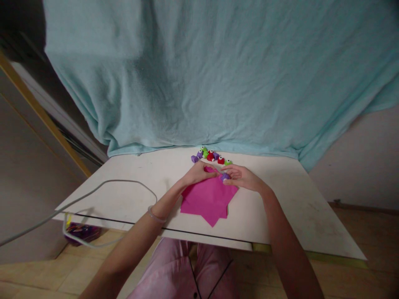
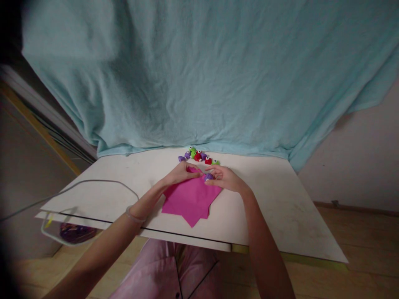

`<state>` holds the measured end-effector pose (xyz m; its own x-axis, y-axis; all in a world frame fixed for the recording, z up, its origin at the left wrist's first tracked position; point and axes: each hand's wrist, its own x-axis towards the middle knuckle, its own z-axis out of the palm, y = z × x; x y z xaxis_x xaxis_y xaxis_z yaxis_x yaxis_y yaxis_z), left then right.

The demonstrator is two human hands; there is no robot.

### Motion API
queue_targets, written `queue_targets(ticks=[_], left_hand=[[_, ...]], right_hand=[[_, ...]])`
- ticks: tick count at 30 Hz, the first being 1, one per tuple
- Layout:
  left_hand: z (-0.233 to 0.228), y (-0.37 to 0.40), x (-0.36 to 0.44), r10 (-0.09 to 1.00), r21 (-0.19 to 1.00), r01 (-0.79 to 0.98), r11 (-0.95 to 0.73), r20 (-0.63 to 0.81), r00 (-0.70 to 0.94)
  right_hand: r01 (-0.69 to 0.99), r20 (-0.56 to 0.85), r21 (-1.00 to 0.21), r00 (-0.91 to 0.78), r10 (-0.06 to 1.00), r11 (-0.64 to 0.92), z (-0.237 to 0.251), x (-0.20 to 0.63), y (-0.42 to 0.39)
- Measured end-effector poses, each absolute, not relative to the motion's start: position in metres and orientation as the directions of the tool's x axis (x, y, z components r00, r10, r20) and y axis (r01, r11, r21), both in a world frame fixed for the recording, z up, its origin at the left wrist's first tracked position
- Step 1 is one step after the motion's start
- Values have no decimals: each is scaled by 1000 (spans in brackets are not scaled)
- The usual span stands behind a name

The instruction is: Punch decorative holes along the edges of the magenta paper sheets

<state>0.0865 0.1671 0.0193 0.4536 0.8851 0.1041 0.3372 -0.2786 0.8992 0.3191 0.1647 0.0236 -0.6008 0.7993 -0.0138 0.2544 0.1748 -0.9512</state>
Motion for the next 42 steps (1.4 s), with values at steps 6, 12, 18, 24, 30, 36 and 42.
queue_targets(ticks=[6,12,18,24,30,36,42], left_hand=[[18,168,88,857,866,340,-367,172,487],[28,165,87,744,626,402,-668,575,341],[29,160,90,605,415,441,-795,587,538],[22,161,93,603,385,466,-797,553,575],[25,159,94,606,383,470,-795,536,588],[22,159,94,598,369,471,-801,531,601],[25,157,96,593,371,462,-805,524,612]], right_hand=[[268,-12,-946,-593,805,183,21,320,166],[248,-17,-954,-598,802,165,20,319,166],[272,-23,-948,-574,818,164,20,317,166],[263,-6,-946,-601,799,190,21,317,166],[273,2,-939,-605,796,210,22,316,164],[268,3,-940,-615,789,212,21,316,164],[246,8,-945,-639,769,214,20,316,164]])
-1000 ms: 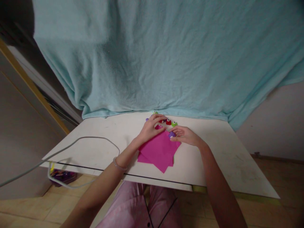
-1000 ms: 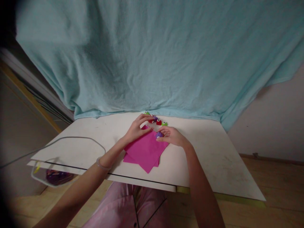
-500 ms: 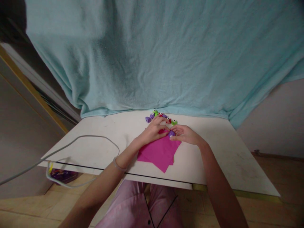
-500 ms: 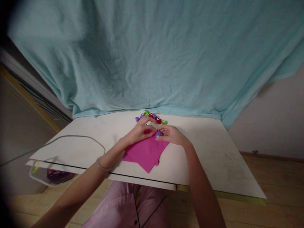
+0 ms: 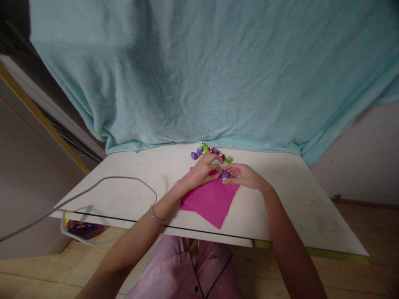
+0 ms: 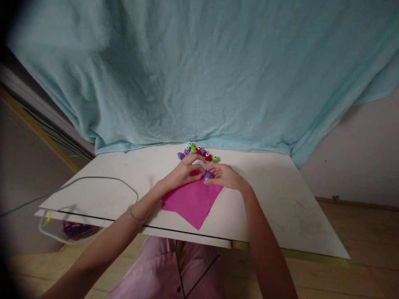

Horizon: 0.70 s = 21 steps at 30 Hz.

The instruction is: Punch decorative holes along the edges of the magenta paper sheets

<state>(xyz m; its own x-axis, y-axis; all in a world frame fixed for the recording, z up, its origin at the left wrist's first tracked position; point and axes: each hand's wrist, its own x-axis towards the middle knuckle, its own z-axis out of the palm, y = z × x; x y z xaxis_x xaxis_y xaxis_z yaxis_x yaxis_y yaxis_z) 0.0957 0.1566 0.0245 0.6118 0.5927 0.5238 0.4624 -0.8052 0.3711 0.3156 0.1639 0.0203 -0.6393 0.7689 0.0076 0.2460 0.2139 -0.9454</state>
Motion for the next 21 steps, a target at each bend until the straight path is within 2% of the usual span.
queue_targets(ticks=[11,21], left_hand=[[23,158,96,593,377,458,-805,522,614],[28,163,88,648,482,434,-761,541,536]], right_hand=[[236,17,-947,-641,767,219,17,316,166],[250,-14,-950,-629,777,186,17,317,168]])
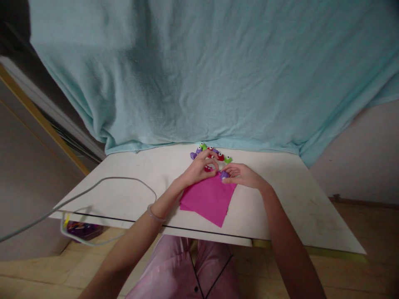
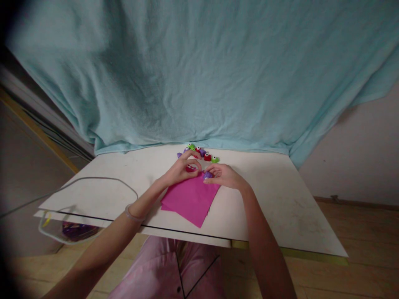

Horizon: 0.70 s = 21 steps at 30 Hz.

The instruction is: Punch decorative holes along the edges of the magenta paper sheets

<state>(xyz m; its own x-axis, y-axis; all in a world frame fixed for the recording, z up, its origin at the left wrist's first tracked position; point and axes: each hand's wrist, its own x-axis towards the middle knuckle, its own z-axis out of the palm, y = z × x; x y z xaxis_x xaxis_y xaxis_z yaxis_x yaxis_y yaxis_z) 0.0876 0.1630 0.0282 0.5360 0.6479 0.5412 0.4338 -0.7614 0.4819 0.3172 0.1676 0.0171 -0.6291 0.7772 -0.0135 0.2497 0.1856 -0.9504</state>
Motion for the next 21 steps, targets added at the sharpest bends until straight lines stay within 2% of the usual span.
queue_targets(ticks=[6,12,16,18,21], left_hand=[[21,170,89,710,558,439,-704,558,429],[-4,186,85,821,627,565,-537,544,176],[2,184,82,850,688,555,-466,523,65],[11,181,80,885,747,510,-426,461,63],[21,180,76,937,849,401,-345,286,202]], right_hand=[[232,-24,-959,-637,770,162,18,317,167],[241,-41,-959,-639,768,148,17,317,168],[223,-42,-965,-645,763,135,15,317,168],[216,-37,-967,-650,759,137,14,317,168],[210,-31,-967,-656,754,143,12,317,169]])
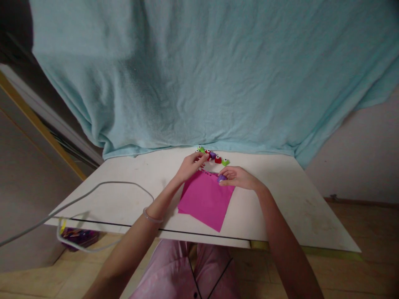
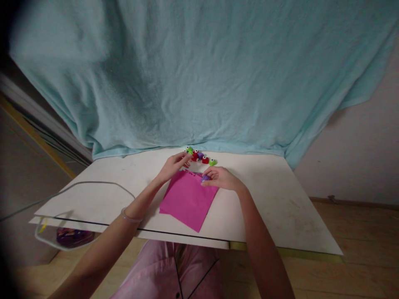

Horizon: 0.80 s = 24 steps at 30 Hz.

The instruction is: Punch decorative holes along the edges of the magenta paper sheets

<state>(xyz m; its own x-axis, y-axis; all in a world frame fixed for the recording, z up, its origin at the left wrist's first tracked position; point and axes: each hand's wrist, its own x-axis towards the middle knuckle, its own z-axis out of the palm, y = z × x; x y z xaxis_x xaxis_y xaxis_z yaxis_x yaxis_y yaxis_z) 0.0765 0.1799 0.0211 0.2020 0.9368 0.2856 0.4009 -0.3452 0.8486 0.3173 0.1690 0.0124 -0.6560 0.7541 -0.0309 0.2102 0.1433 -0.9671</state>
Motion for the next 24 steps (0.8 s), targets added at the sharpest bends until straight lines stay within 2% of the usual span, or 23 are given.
queue_targets(ticks=[3,6,9,15,24], left_hand=[[24,181,68,914,897,333,-290,156,375],[21,183,57,845,933,288,-216,31,534],[16,185,52,778,955,236,-178,-10,628],[6,190,64,797,960,179,-215,67,600],[8,180,79,823,905,248,-345,165,543]], right_hand=[[220,-33,-964,-650,759,147,11,318,170],[226,-39,-964,-646,763,142,9,319,170],[231,-46,-964,-643,764,136,8,319,170],[234,-40,-963,-615,788,134,9,316,170],[248,-67,-964,-575,815,95,13,313,168]])
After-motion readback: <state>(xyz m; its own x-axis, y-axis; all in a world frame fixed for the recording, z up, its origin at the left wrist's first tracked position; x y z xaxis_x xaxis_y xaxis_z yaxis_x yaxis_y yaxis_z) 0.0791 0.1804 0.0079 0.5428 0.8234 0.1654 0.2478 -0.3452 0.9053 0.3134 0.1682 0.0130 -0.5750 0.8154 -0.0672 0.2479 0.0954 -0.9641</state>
